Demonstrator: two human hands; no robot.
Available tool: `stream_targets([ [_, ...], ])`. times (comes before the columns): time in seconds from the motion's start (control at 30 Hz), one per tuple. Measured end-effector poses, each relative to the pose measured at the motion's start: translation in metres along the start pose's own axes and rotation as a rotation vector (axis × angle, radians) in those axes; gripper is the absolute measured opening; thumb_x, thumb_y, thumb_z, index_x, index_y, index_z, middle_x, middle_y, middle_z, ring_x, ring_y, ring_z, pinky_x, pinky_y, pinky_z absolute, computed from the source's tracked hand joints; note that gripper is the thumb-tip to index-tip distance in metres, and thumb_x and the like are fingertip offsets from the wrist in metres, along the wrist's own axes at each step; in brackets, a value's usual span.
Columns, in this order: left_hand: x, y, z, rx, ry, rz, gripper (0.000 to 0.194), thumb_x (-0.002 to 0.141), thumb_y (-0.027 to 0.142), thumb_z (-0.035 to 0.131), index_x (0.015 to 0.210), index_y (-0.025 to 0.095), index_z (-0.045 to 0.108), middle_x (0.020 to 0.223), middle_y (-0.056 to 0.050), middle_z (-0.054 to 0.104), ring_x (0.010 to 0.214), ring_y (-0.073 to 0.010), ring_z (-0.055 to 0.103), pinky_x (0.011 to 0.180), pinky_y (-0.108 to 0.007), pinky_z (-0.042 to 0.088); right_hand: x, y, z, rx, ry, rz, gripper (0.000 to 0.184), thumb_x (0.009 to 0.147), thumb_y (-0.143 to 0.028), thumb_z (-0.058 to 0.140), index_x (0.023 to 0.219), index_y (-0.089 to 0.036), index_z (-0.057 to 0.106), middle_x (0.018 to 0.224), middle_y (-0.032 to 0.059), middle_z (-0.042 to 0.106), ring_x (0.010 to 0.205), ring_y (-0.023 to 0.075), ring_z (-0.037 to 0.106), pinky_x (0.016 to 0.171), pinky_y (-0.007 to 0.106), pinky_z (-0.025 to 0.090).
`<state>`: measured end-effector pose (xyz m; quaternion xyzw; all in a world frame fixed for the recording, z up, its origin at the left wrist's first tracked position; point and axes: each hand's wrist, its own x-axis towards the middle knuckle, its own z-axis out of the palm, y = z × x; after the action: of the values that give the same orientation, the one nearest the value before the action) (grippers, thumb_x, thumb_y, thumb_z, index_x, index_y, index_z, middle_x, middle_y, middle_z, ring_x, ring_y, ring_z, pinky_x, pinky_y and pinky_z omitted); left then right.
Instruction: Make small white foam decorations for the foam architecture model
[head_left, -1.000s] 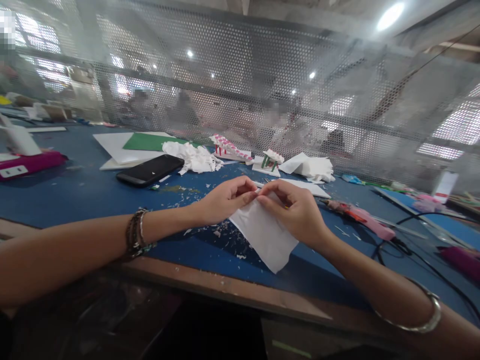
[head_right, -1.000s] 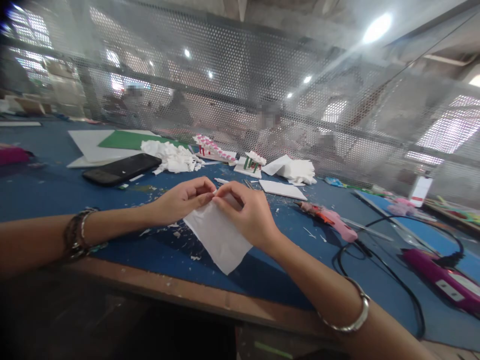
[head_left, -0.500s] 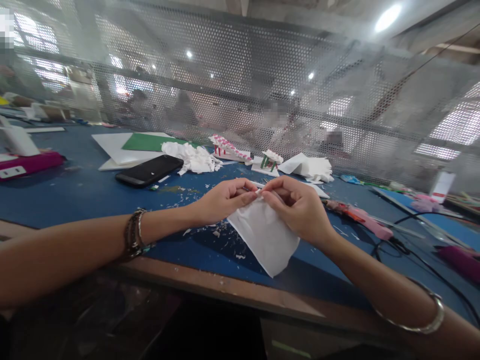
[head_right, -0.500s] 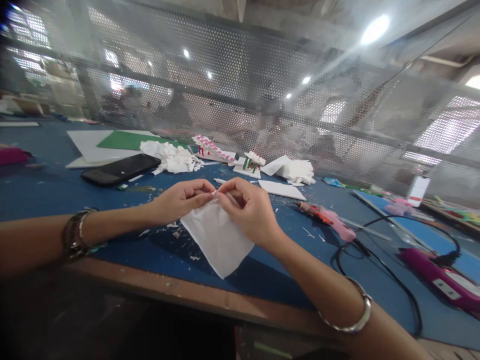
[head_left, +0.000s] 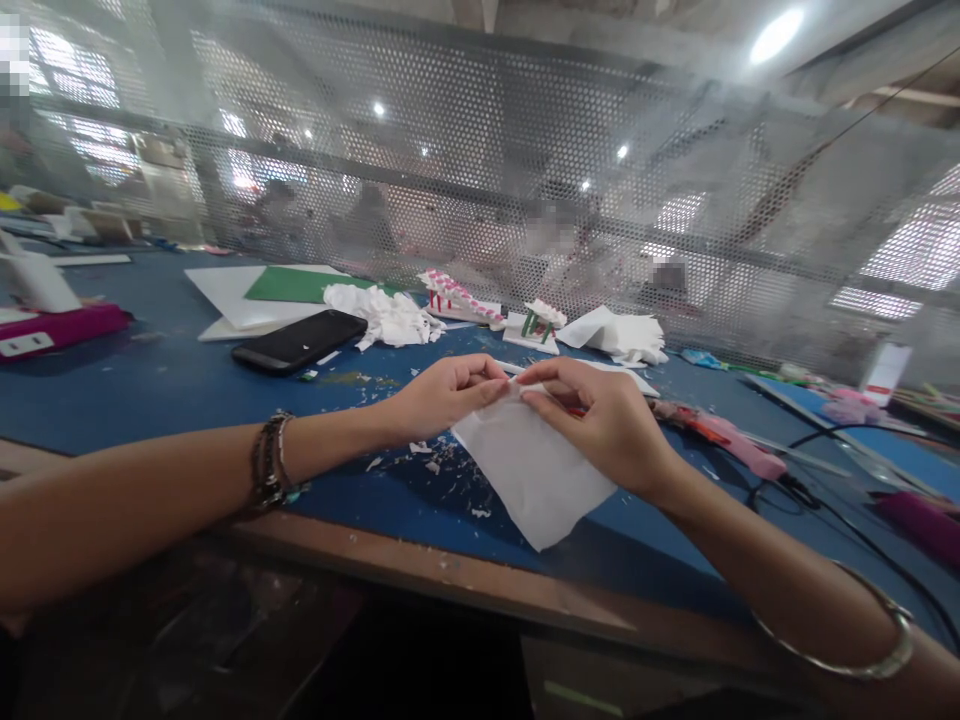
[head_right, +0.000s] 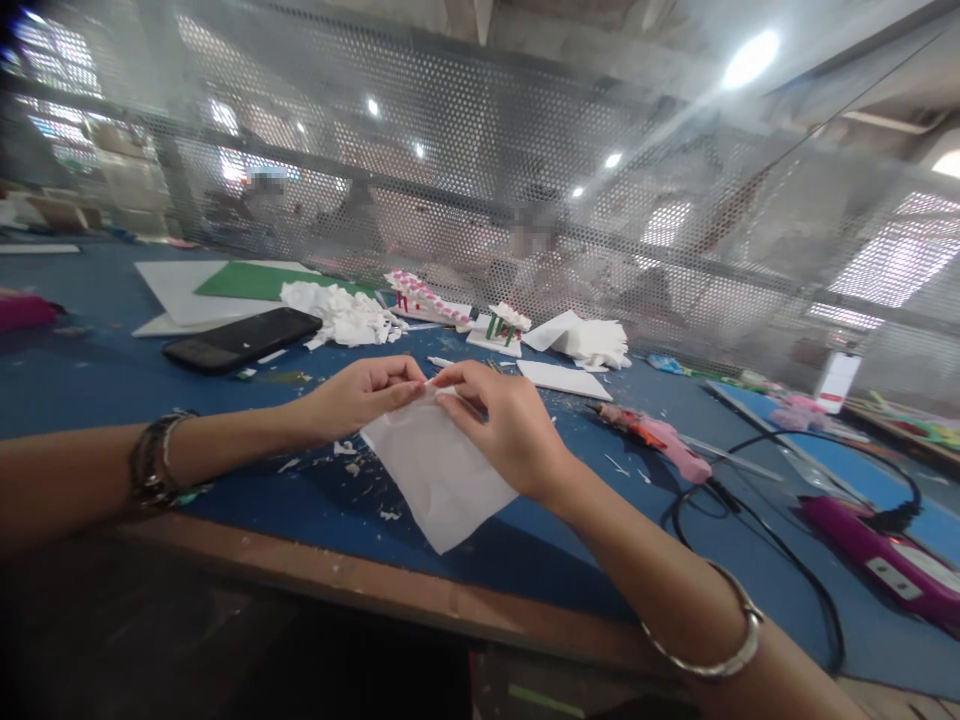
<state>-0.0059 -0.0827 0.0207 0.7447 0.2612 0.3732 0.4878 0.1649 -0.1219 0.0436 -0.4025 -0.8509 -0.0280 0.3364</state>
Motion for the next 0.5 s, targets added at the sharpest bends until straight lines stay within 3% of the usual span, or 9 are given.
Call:
stream_targets([
  [0.2,0.0007,0.0006,-0.0013,0.024,-0.022,0.025,0.011,0.08,0.018,0.042,0.07,0.014,0.045,0.052,0.006,0.042,0.045,-0.0041,0.037,0.042,-0.015,0.025,-0.0006,0.0,0.0036,0.018,0.076,0.009,0.01,0.077,-0.021,0.051,0.079,-0.016,0.059,0.066,-0.0006,0.063,0.054,0.0081,0.054,0.054,0.019,0.041],
  [0.5,-0.0002,-0.0077,0.0001,0.023,-0.051,0.198,0.008,0.078,0.019,0.044,0.071,0.015,0.045,0.057,0.005,0.042,0.049,-0.0053,0.037,0.045,-0.016,0.029,-0.001,0.0003,0.0103,0.193,0.058,0.122,0.005,0.075,-0.016,0.048,0.073,-0.017,0.053,0.058,-0.005,0.048,0.049,0.0049,0.039,0.045,0.017,0.032],
])
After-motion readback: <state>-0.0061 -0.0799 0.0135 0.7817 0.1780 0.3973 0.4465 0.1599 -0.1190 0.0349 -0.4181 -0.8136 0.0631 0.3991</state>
